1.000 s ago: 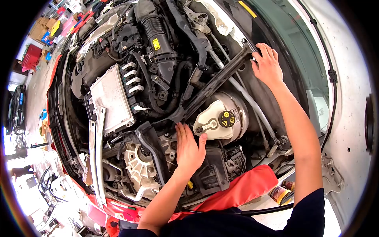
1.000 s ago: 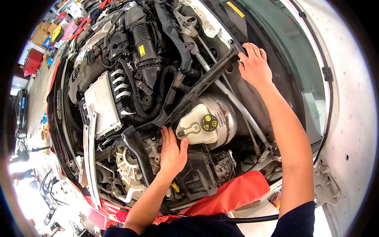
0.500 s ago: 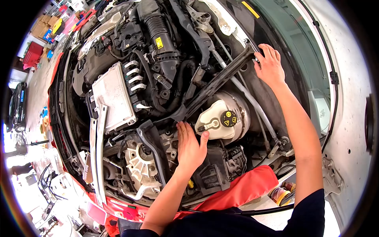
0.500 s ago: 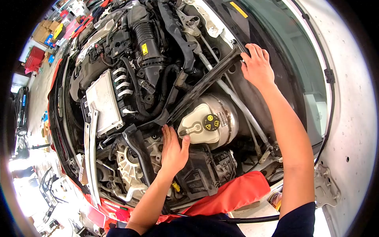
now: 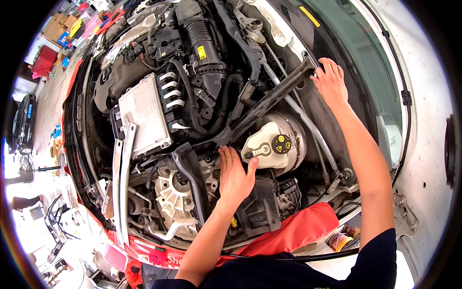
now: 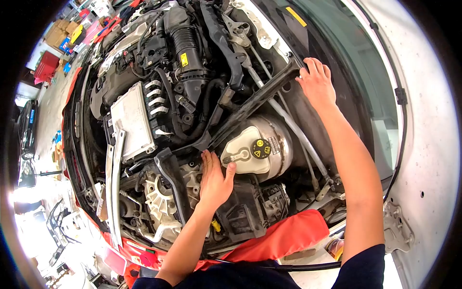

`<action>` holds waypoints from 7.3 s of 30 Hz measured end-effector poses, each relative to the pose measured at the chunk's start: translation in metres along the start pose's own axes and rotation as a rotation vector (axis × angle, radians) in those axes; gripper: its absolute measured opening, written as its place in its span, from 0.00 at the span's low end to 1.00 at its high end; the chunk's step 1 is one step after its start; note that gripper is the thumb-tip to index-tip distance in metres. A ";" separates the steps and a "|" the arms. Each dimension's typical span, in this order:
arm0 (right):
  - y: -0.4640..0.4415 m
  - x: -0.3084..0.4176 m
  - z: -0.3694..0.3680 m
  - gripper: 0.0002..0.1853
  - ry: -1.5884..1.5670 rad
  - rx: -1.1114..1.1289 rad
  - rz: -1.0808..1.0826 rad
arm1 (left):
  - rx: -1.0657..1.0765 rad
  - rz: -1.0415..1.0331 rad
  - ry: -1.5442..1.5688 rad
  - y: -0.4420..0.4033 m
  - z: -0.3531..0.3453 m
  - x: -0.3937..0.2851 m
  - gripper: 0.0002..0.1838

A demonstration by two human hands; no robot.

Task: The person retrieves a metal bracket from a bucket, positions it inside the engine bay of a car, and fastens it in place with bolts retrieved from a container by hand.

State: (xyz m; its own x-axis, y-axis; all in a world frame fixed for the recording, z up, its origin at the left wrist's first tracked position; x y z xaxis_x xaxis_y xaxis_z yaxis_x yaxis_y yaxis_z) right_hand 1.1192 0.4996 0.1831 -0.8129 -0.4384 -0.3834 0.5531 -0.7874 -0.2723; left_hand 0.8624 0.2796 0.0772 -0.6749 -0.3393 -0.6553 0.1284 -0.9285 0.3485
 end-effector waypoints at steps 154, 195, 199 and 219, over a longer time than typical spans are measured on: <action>0.048 0.326 0.050 0.13 -1.143 0.160 -0.328 | -0.771 -0.087 -0.403 0.148 0.110 0.148 0.21; 0.037 0.337 0.043 0.11 -0.914 0.523 -0.215 | -0.769 -0.289 -0.062 0.134 0.130 0.098 0.23; 0.041 0.350 0.026 0.15 -0.874 0.255 -0.063 | -0.523 -0.619 -0.012 0.054 0.140 -0.048 0.20; 0.043 0.348 0.018 0.11 -0.944 0.370 -0.144 | -0.264 -0.784 -0.960 -0.078 0.048 -0.090 0.09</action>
State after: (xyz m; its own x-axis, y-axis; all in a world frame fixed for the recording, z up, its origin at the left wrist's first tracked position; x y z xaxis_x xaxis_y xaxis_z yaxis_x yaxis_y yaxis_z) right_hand 0.8573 0.3053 0.0537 -0.7679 -0.3654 0.5262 0.4776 -0.8739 0.0901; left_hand 0.8786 0.3896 0.1413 -0.8749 0.4564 0.1619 -0.4772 -0.8695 -0.1277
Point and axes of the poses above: each hand's wrist, its own y-axis away from the middle knuckle, its own z-axis out of the back of the hand, x = y × z, the point moved 6 cm from there along -y, towards the middle knuckle, and after that the axes turned 8 degrees about z, right-handed, at the moved point
